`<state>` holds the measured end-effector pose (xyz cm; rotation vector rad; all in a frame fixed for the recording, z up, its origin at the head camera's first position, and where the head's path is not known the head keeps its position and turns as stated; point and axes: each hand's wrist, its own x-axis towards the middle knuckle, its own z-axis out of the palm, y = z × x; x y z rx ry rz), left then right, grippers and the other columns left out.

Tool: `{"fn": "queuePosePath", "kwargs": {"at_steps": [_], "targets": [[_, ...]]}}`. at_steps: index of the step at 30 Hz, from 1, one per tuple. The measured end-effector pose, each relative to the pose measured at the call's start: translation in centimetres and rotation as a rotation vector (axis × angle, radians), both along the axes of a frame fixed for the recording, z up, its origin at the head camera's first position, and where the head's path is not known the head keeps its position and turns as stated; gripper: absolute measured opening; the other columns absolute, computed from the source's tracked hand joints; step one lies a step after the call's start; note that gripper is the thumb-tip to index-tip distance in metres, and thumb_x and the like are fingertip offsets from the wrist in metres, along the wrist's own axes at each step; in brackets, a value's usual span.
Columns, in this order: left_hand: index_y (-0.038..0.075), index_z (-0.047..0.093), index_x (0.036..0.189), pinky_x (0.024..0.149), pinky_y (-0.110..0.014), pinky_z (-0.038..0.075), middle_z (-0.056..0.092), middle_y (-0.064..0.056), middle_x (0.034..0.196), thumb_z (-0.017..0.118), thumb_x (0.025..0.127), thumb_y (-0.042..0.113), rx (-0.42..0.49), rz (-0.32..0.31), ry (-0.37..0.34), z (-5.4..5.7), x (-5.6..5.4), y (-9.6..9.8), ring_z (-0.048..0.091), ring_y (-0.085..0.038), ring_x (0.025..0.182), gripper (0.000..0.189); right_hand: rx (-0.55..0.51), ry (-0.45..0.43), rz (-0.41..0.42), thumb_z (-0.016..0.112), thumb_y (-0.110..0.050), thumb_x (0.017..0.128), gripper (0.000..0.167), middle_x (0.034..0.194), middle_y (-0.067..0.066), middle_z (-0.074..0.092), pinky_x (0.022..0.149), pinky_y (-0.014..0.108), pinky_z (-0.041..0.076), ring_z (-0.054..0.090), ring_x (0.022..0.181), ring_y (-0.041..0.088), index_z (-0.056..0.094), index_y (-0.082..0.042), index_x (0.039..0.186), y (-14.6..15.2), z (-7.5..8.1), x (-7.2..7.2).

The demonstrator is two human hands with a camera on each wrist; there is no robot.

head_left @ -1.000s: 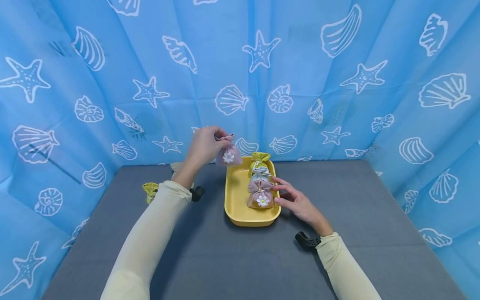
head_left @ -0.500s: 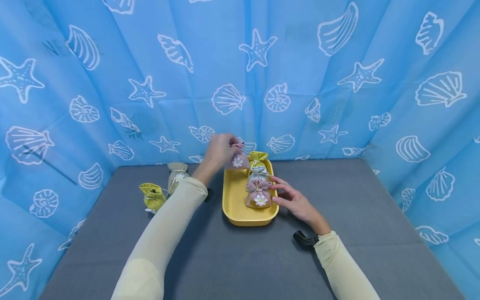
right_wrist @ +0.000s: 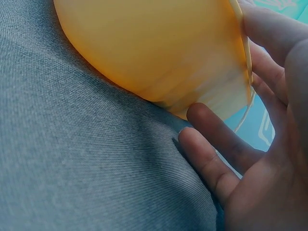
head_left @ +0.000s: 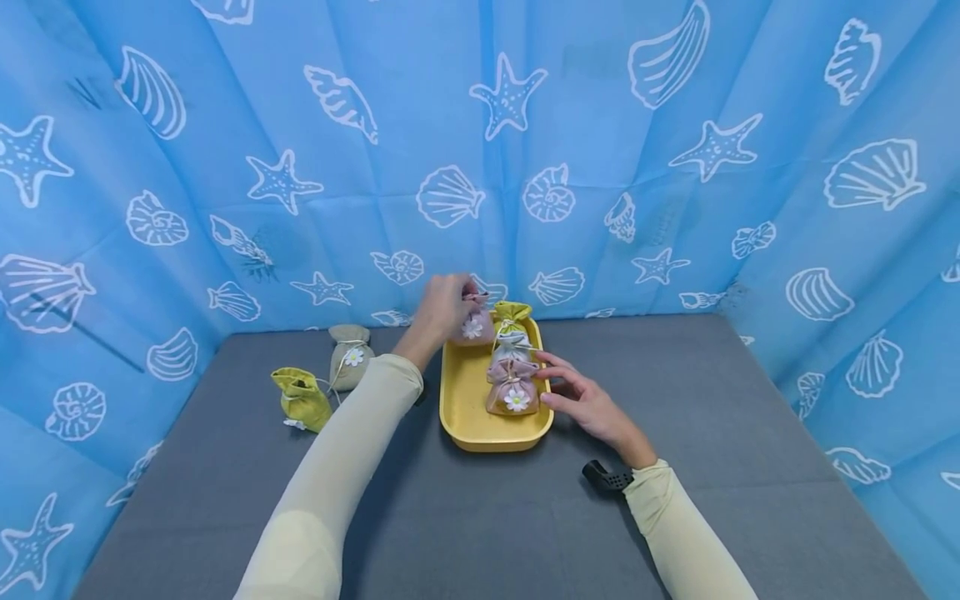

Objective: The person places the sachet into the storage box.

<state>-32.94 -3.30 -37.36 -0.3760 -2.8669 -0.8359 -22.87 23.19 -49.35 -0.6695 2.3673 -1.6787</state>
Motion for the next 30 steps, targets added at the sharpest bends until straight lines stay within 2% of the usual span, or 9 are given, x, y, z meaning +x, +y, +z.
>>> {"fn": "queuePosePath", "kwargs": {"at_steps": [3, 8, 13, 16, 21, 25, 28, 30], "targets": [[0.009, 0.073, 0.096, 0.074, -0.032, 0.056, 0.074, -0.007, 0.097, 0.075, 0.093, 0.013, -0.027, 0.01, -0.009, -0.3, -0.3, -0.4, 0.066, -0.02, 0.088, 0.005, 0.001, -0.007, -0.003, 0.063, -0.022, 0.102, 0.036, 0.169, -0.002, 0.028, 0.11, 0.034, 0.045, 0.038, 0.148, 0.032, 0.059, -0.014, 0.137, 0.0, 0.0, 0.1], [0.008, 0.074, 0.096, 0.073, -0.032, 0.055, 0.073, -0.007, 0.095, 0.073, 0.094, 0.011, -0.087, 0.025, -0.007, 0.2, -0.3, -0.6, 0.065, -0.021, 0.086, 0.003, -0.002, -0.011, -0.008, 0.063, -0.023, 0.102, 0.034, 0.169, -0.002, 0.028, 0.109, 0.033, 0.045, 0.04, 0.146, 0.034, 0.06, -0.019, 0.136, 0.0, 0.0, 0.1], [0.01, 0.074, 0.096, 0.07, -0.032, 0.054, 0.072, -0.005, 0.093, 0.074, 0.093, 0.012, -0.141, -0.007, -0.001, 0.1, -0.2, 0.0, 0.064, -0.02, 0.084, 0.003, -0.008, -0.013, -0.01, 0.063, -0.023, 0.102, 0.036, 0.169, -0.003, 0.029, 0.107, 0.026, 0.046, 0.041, 0.145, 0.033, 0.059, -0.017, 0.137, 0.2, 0.0, 0.1], [0.01, 0.072, 0.096, 0.069, -0.032, 0.054, 0.072, -0.006, 0.093, 0.073, 0.095, 0.013, -0.142, -0.031, -0.024, -0.4, -0.2, 0.4, 0.064, -0.02, 0.084, 0.004, -0.009, -0.01, -0.003, 0.063, -0.022, 0.102, 0.037, 0.169, -0.002, 0.028, 0.106, 0.023, 0.046, 0.042, 0.145, 0.033, 0.059, -0.015, 0.138, 0.2, -0.1, 0.1], [0.01, 0.07, 0.104, 0.077, -0.034, 0.057, 0.071, -0.007, 0.1, 0.078, 0.091, 0.016, -0.097, -0.023, -0.1, -1.2, -0.2, 0.7, 0.066, -0.022, 0.09, 0.017, -0.016, 0.002, -0.003, 0.063, -0.021, 0.102, 0.036, 0.169, -0.001, 0.028, 0.106, 0.02, 0.045, 0.039, 0.148, 0.032, 0.059, -0.014, 0.138, 0.3, -0.1, 0.1], [0.009, 0.068, 0.112, 0.087, -0.037, 0.059, 0.072, -0.007, 0.11, 0.078, 0.09, 0.012, -0.097, -0.035, -0.144, -1.7, 0.0, 1.0, 0.068, -0.023, 0.101, 0.025, -0.009, 0.0, -0.006, 0.063, -0.021, 0.102, 0.036, 0.169, -0.001, 0.029, 0.109, 0.028, 0.045, 0.039, 0.148, 0.031, 0.06, -0.016, 0.137, 0.3, 0.0, 0.1], [0.007, 0.068, 0.117, 0.093, -0.038, 0.058, 0.072, -0.009, 0.115, 0.074, 0.09, 0.004, -0.154, -0.064, -0.13, -2.1, 0.2, 1.2, 0.068, -0.026, 0.108, 0.027, -0.006, 0.003, -0.003, 0.063, -0.021, 0.102, 0.035, 0.169, 0.0, 0.029, 0.112, 0.04, 0.044, 0.039, 0.148, 0.032, 0.06, -0.017, 0.137, 0.2, 0.0, 0.1], [0.006, 0.068, 0.117, 0.096, -0.038, 0.058, 0.072, -0.011, 0.116, 0.069, 0.09, -0.001, -0.201, -0.081, -0.1, -2.2, 0.2, 1.4, 0.068, -0.028, 0.11, 0.028, -0.006, 0.006, -0.002, 0.063, -0.021, 0.102, 0.035, 0.168, 0.0, 0.03, 0.113, 0.044, 0.044, 0.039, 0.147, 0.032, 0.06, -0.016, 0.137, 0.1, 0.0, 0.0]]}}
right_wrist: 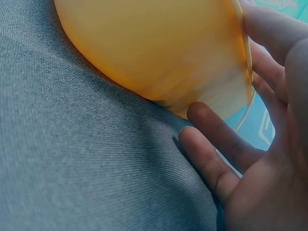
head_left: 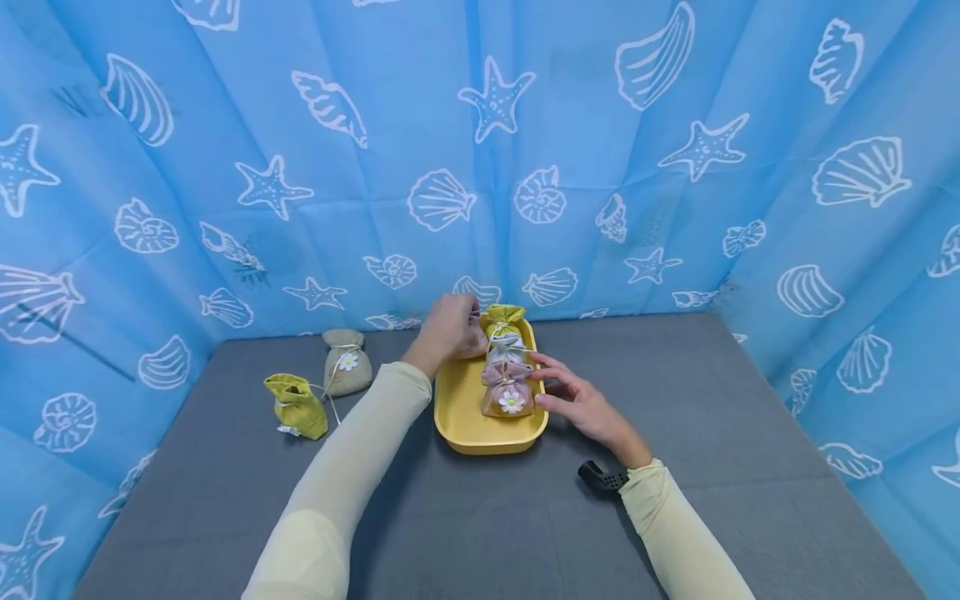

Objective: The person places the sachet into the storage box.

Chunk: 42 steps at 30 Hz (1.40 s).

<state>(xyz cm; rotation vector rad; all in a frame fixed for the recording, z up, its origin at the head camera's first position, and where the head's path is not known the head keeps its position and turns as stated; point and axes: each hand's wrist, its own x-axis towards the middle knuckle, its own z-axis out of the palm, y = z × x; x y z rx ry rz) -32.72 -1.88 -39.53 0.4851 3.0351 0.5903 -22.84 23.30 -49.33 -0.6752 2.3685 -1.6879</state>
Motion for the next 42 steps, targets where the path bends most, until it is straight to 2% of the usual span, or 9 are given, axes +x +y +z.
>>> {"fn": "queuePosePath", "kwargs": {"at_steps": [7, 12, 16, 20, 24, 27, 32, 37, 42], "targets": [[0.004, 0.068, 0.105, 0.084, -0.037, 0.059, 0.072, -0.012, 0.103, 0.059, 0.087, -0.005, -0.091, -0.023, 0.053, -0.1, -0.3, 0.6, 0.066, -0.026, 0.092, 0.022, -0.01, -0.001, 0.002, 0.063, -0.02, 0.102, 0.039, 0.169, -0.001, 0.029, 0.108, 0.024, 0.045, 0.04, 0.146, 0.032, 0.058, -0.009, 0.139, 0.1, -0.1, 0.0], [0.006, 0.066, 0.101, 0.074, -0.036, 0.055, 0.07, -0.01, 0.094, 0.054, 0.09, -0.004, -0.144, -0.049, 0.062, -0.1, -0.7, 1.0, 0.062, -0.024, 0.083, 0.019, -0.007, 0.005, 0.007, 0.063, -0.02, 0.102, 0.037, 0.169, -0.001, 0.03, 0.11, 0.032, 0.046, 0.039, 0.147, 0.031, 0.059, -0.012, 0.138, 0.0, -0.1, -0.1], [0.007, 0.068, 0.105, 0.086, -0.038, 0.059, 0.073, -0.01, 0.102, 0.055, 0.092, -0.001, -0.175, -0.092, 0.047, 0.1, -0.9, 0.9, 0.069, -0.026, 0.095, 0.02, 0.009, 0.006, 0.0, 0.064, -0.022, 0.101, 0.034, 0.168, -0.002, 0.032, 0.11, 0.034, 0.046, 0.04, 0.147, 0.029, 0.061, -0.019, 0.135, -0.2, 0.2, -0.1], [0.007, 0.067, 0.12, 0.098, -0.04, 0.057, 0.071, -0.01, 0.118, 0.07, 0.091, 0.008, -0.071, -0.096, -0.085, 0.5, -1.1, 0.1, 0.067, -0.027, 0.112, 0.029, 0.01, 0.012, 0.0, 0.064, -0.021, 0.102, 0.035, 0.168, 0.0, 0.032, 0.107, 0.029, 0.047, 0.043, 0.145, 0.029, 0.061, -0.017, 0.136, -0.3, 0.3, 0.1], [0.007, 0.064, 0.13, 0.102, -0.043, 0.055, 0.068, -0.011, 0.127, 0.075, 0.094, 0.024, 0.053, -0.043, -0.143, 1.3, -1.2, -1.5, 0.064, -0.028, 0.119, 0.041, 0.006, 0.016, 0.001, 0.063, -0.02, 0.102, 0.037, 0.168, 0.003, 0.031, 0.106, 0.027, 0.048, 0.043, 0.144, 0.031, 0.059, -0.013, 0.138, -0.1, 0.2, 0.2], [0.008, 0.064, 0.129, 0.102, -0.046, 0.054, 0.067, -0.011, 0.129, 0.067, 0.099, 0.031, 0.081, -0.001, -0.101, 2.3, -1.3, -3.0, 0.063, -0.029, 0.12, 0.037, 0.012, 0.012, -0.003, 0.063, -0.021, 0.102, 0.035, 0.168, 0.001, 0.031, 0.105, 0.024, 0.047, 0.044, 0.144, 0.031, 0.06, -0.015, 0.137, -0.1, 0.2, 0.2], [0.008, 0.063, 0.127, 0.098, -0.048, 0.054, 0.067, -0.011, 0.128, 0.056, 0.105, 0.027, 0.114, 0.087, -0.026, 3.5, -1.0, -6.2, 0.064, -0.031, 0.117, 0.03, 0.013, 0.018, -0.001, 0.063, -0.021, 0.102, 0.034, 0.168, 0.001, 0.031, 0.106, 0.025, 0.047, 0.045, 0.143, 0.031, 0.061, -0.017, 0.136, -0.2, 0.1, 0.2], [0.005, 0.064, 0.128, 0.093, -0.05, 0.054, 0.067, -0.015, 0.128, 0.053, 0.104, 0.018, 0.209, 0.22, 0.088, 3.2, -0.5, -9.9, 0.064, -0.034, 0.112, 0.029, 0.015, 0.025, -0.003, 0.063, -0.02, 0.102, 0.034, 0.168, -0.001, 0.031, 0.106, 0.024, 0.047, 0.046, 0.14, 0.021, 0.06, -0.017, 0.136, -0.2, 0.0, 0.2], [0.004, 0.059, 0.135, 0.106, -0.054, 0.046, 0.059, -0.02, 0.139, 0.051, 0.102, 0.015, 0.233, 0.367, 0.091, 2.3, 0.2, -12.8, 0.054, -0.04, 0.129, 0.036, 0.017, 0.022, -0.005, 0.063, -0.021, 0.102, 0.035, 0.168, 0.0, 0.03, 0.106, 0.026, 0.047, 0.045, 0.141, 0.017, 0.06, -0.016, 0.136, -0.3, 0.2, 0.3]]}}
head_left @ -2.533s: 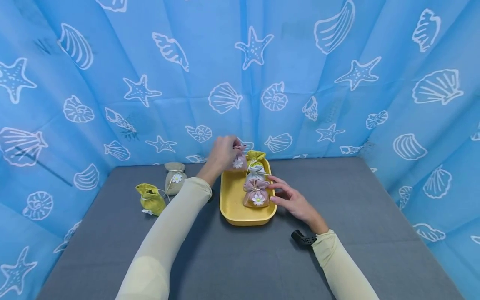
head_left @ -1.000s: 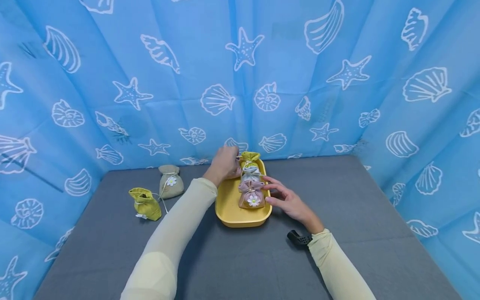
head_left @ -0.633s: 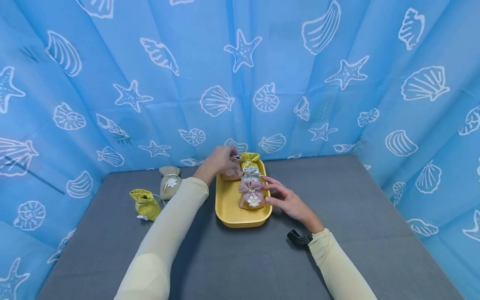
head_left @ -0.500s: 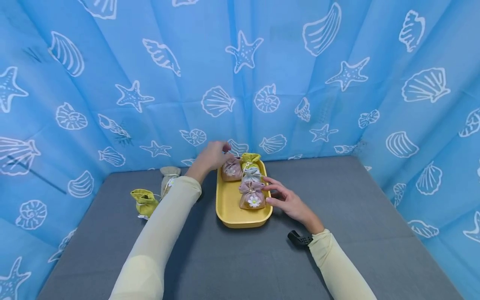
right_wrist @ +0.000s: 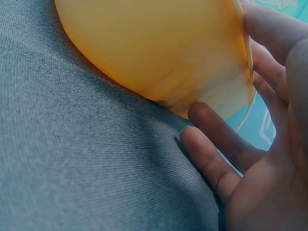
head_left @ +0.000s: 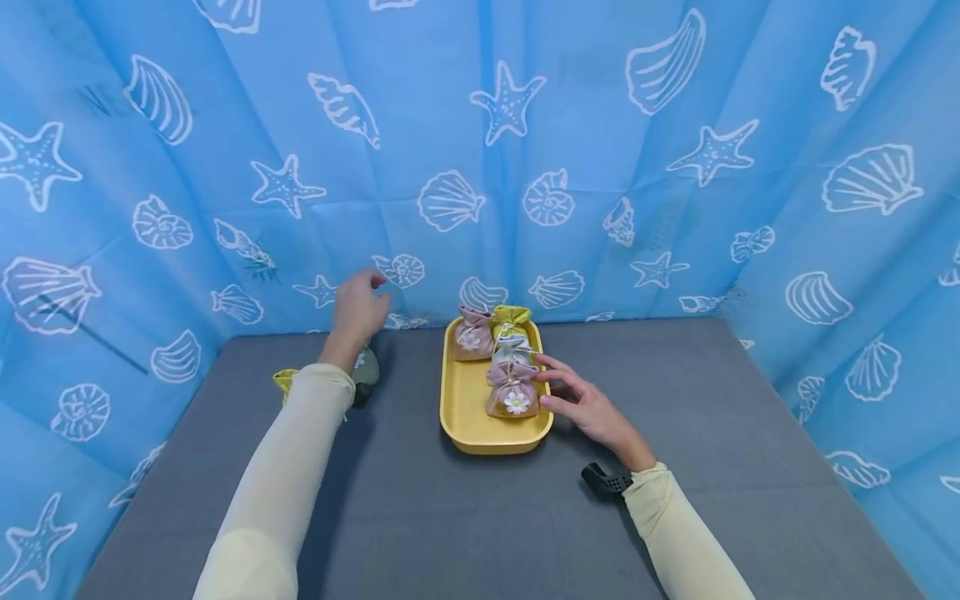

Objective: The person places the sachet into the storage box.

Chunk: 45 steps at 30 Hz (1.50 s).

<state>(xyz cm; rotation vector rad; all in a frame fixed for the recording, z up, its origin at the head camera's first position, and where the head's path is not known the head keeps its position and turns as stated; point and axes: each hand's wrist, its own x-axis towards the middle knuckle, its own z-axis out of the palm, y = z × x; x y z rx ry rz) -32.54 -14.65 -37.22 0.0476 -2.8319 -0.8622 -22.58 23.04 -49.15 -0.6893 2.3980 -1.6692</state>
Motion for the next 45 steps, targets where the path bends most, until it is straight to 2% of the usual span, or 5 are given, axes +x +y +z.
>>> {"fn": "queuePosePath", "kwargs": {"at_steps": [10, 18, 30, 38, 45], "targets": [[-0.004, 0.017, 0.159, 0.118, -0.066, 0.032, 0.011, -0.04, 0.161, 0.053, 0.1, 0.026, -0.113, 0.096, -0.355, -1.6, 0.7, -2.5, 0.023, -0.059, 0.147, 0.075, -0.02, -0.001, 0.009, 0.062, -0.019, 0.103, 0.034, 0.169, 0.001, 0.03, 0.107, 0.026, 0.046, 0.042, 0.135, -0.008, 0.06, -0.016, 0.136, 0.0, 0.0, 0.0], [0.0, -0.017, 0.16, 0.121, -0.064, 0.03, -0.017, -0.037, 0.163, 0.052, 0.104, 0.026, -0.08, 0.059, -0.608, -1.9, 1.7, -2.8, 0.018, -0.06, 0.148, 0.093, -0.024, -0.009, 0.013, 0.062, -0.019, 0.103, 0.035, 0.169, 0.0, 0.03, 0.107, 0.024, 0.045, 0.04, 0.145, 0.01, 0.059, -0.015, 0.137, -0.1, 0.0, 0.1], [-0.003, -0.015, 0.159, 0.104, -0.058, 0.046, 0.007, -0.043, 0.161, 0.045, 0.103, 0.01, -0.18, 0.023, -0.626, -1.6, 1.6, -3.2, 0.04, -0.057, 0.138, 0.084, -0.015, 0.006, 0.008, 0.062, -0.019, 0.103, 0.035, 0.169, 0.001, 0.029, 0.106, 0.023, 0.046, 0.039, 0.139, -0.007, 0.059, -0.014, 0.137, 0.0, -0.2, 0.0], [-0.007, 0.061, 0.131, 0.096, -0.052, 0.055, 0.065, -0.027, 0.128, 0.065, 0.097, 0.012, -0.266, -0.046, -0.441, -1.4, 2.6, -3.4, 0.064, -0.041, 0.115, 0.039, -0.007, 0.012, 0.009, 0.062, -0.02, 0.103, 0.034, 0.169, 0.001, 0.029, 0.11, 0.037, 0.045, 0.033, 0.151, 0.029, 0.059, -0.014, 0.136, 0.1, -0.2, -0.2], [-0.005, 0.06, 0.135, 0.096, -0.053, 0.056, 0.064, -0.026, 0.131, 0.067, 0.097, 0.016, -0.273, -0.078, -0.442, -0.6, 3.1, -3.3, 0.064, -0.041, 0.116, 0.044, -0.013, 0.016, 0.013, 0.062, -0.019, 0.103, 0.034, 0.169, 0.002, 0.029, 0.108, 0.027, 0.046, 0.036, 0.149, 0.017, 0.059, -0.013, 0.136, 0.1, -0.2, -0.1]]}}
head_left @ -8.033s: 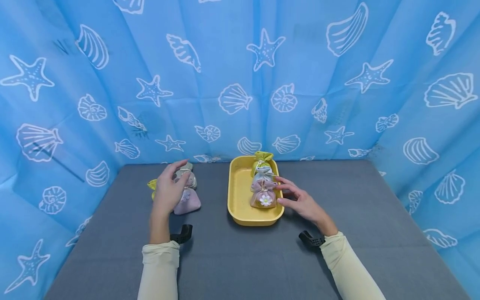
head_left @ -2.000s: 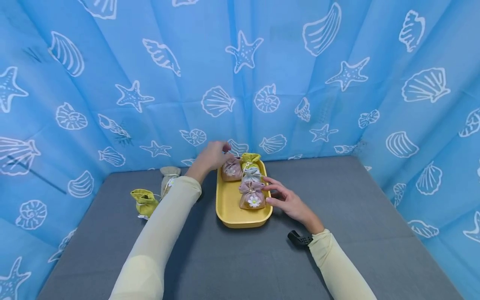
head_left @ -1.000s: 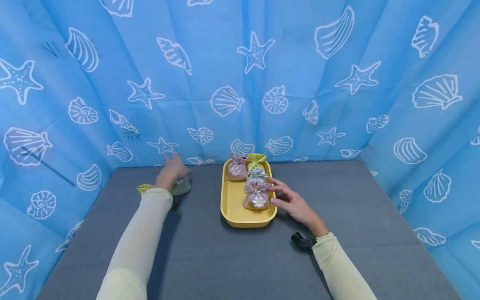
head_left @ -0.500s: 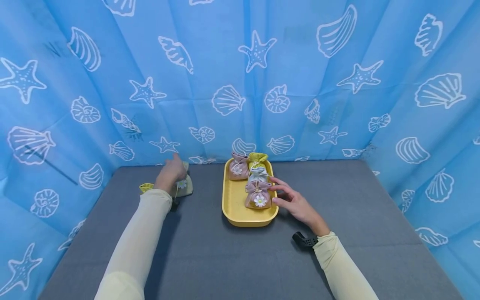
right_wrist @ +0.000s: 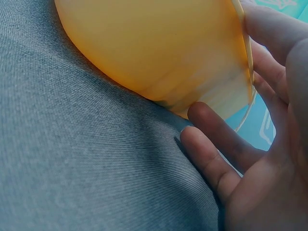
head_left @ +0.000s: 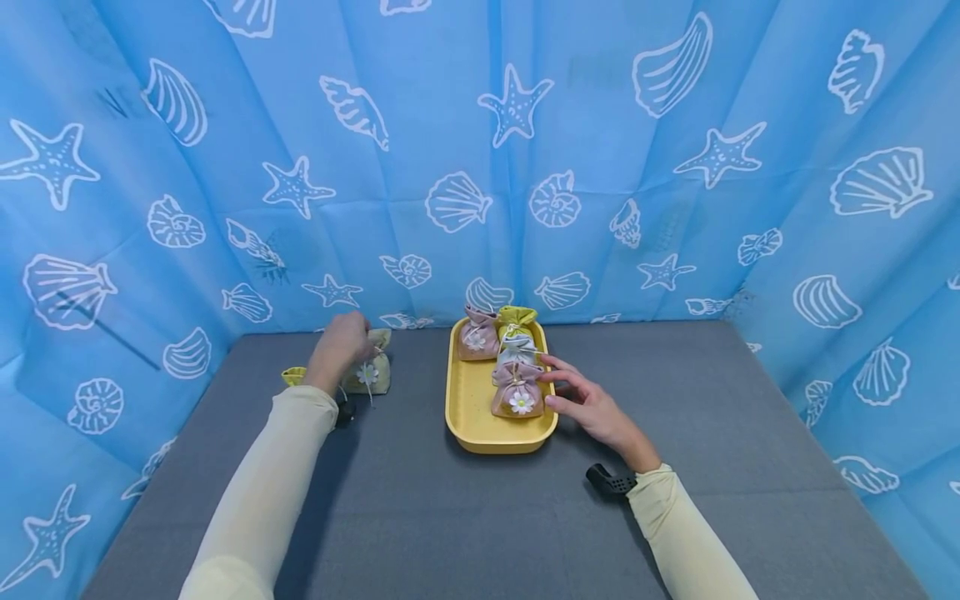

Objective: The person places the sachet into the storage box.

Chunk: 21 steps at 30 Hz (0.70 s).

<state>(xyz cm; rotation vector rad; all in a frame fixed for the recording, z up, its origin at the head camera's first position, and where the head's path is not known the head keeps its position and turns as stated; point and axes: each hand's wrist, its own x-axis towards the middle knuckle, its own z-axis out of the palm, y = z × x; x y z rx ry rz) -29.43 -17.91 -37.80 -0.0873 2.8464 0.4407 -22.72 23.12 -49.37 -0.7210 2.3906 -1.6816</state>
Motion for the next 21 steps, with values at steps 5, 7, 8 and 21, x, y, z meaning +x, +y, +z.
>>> {"fn": "queuePosePath", "kwargs": {"at_steps": [5, 7, 8, 21], "targets": [[-0.004, 0.068, 0.125, 0.089, -0.05, 0.057, 0.068, -0.024, 0.122, 0.073, 0.093, 0.019, 0.036, -0.032, 0.034, 0.6, 0.1, -0.3, 0.066, -0.037, 0.107, 0.04, -0.002, -0.004, -0.001, 0.062, -0.02, 0.102, 0.034, 0.169, 0.002, 0.03, 0.107, 0.025, 0.046, 0.036, 0.15, 0.02, 0.06, -0.014, 0.136, 0.0, 0.0, 0.0], [-0.002, 0.074, 0.111, 0.076, -0.043, 0.057, 0.073, -0.018, 0.104, 0.077, 0.091, 0.021, 0.064, -0.045, 0.052, 1.0, 0.2, -0.5, 0.067, -0.03, 0.09, 0.031, -0.005, -0.011, 0.0, 0.062, -0.02, 0.102, 0.034, 0.169, 0.002, 0.029, 0.107, 0.025, 0.045, 0.034, 0.151, 0.026, 0.06, -0.014, 0.136, 0.0, 0.0, 0.0], [0.0, 0.076, 0.107, 0.072, -0.04, 0.056, 0.074, -0.016, 0.099, 0.078, 0.089, 0.022, 0.082, -0.047, 0.057, 1.1, 0.3, -0.5, 0.065, -0.028, 0.086, 0.029, -0.007, -0.011, 0.002, 0.062, -0.02, 0.102, 0.034, 0.169, 0.003, 0.029, 0.107, 0.025, 0.045, 0.033, 0.152, 0.028, 0.06, -0.014, 0.136, 0.0, 0.0, 0.0], [0.009, 0.065, 0.082, 0.058, -0.032, 0.04, 0.054, -0.005, 0.07, 0.073, 0.095, 0.028, 0.118, -0.082, 0.212, 4.0, 1.2, 2.0, 0.048, -0.02, 0.066, 0.025, -0.005, -0.001, 0.009, 0.061, -0.018, 0.103, 0.039, 0.169, 0.003, 0.028, 0.104, 0.018, 0.045, 0.034, 0.151, 0.03, 0.056, -0.004, 0.139, 0.0, 0.0, -0.1]]}}
